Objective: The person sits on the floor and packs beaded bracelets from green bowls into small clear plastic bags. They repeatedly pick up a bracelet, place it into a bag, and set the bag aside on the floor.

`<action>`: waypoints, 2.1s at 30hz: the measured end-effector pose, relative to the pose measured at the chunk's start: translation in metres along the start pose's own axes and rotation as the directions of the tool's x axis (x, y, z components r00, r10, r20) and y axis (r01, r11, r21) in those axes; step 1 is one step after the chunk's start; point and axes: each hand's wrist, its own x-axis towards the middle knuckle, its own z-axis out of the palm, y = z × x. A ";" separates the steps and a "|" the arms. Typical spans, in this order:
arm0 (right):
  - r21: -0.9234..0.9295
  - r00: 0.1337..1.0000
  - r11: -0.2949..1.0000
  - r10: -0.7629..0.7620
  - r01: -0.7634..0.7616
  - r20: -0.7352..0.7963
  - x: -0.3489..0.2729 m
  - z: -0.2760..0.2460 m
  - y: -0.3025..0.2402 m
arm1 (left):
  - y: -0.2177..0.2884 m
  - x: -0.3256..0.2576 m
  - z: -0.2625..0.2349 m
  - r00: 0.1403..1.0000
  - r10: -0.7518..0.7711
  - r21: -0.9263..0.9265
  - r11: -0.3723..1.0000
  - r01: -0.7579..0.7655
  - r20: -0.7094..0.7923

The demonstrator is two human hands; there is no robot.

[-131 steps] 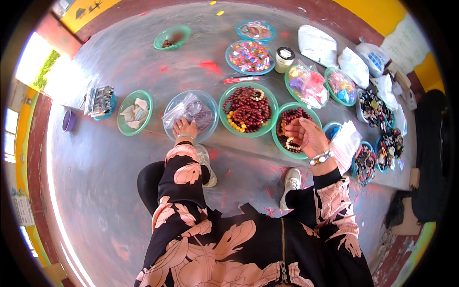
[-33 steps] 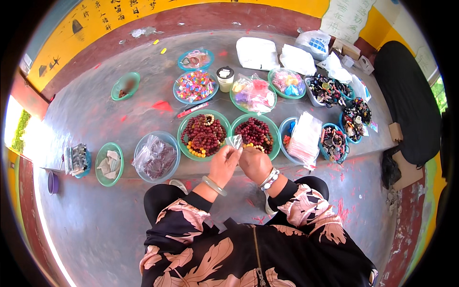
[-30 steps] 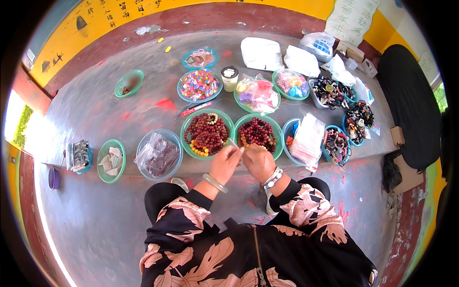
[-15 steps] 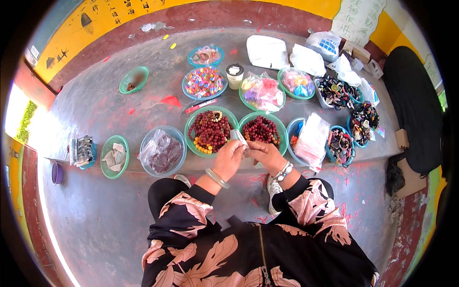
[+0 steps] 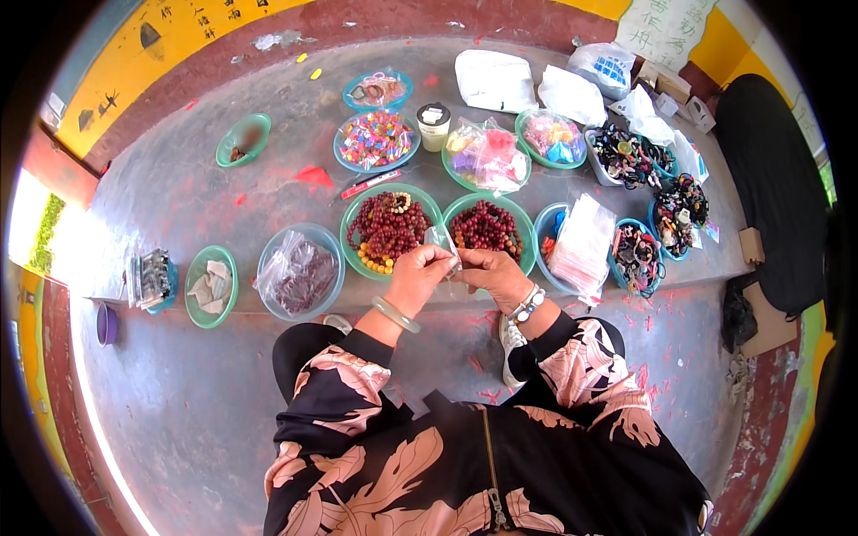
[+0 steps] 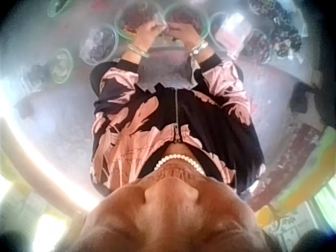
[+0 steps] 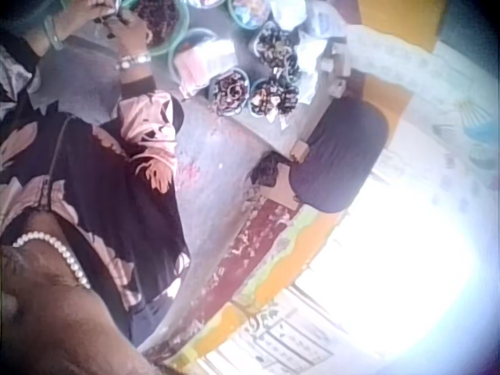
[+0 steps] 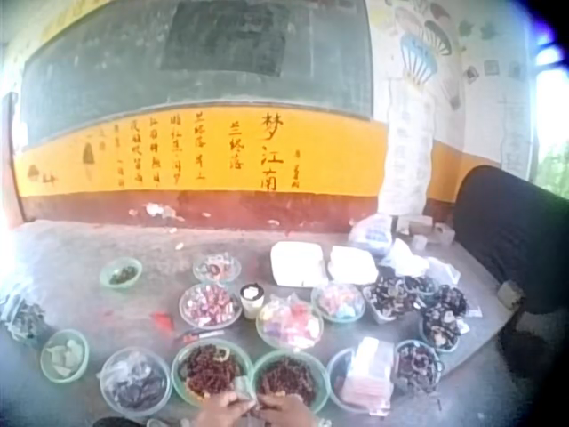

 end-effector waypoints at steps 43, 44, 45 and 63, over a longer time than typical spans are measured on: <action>-0.334 0.993 0.939 -0.109 0.085 -0.054 -0.001 0.005 0.003 | -0.003 -0.004 -0.002 0.996 -0.089 -0.033 0.995 0.089 0.013; -0.321 0.993 0.943 -0.103 0.082 -0.051 -0.001 0.004 0.004 | -0.003 -0.004 -0.002 0.995 -0.094 -0.065 0.993 0.095 0.015; -0.309 0.994 0.948 -0.098 0.079 -0.047 0.000 0.003 0.006 | -0.003 -0.004 -0.001 0.996 -0.091 -0.056 0.994 0.092 0.012; -0.643 0.846 0.749 -0.438 0.156 -0.304 0.006 0.003 0.011 | 0.001 -0.008 -0.004 0.997 -0.055 0.014 0.998 0.054 0.048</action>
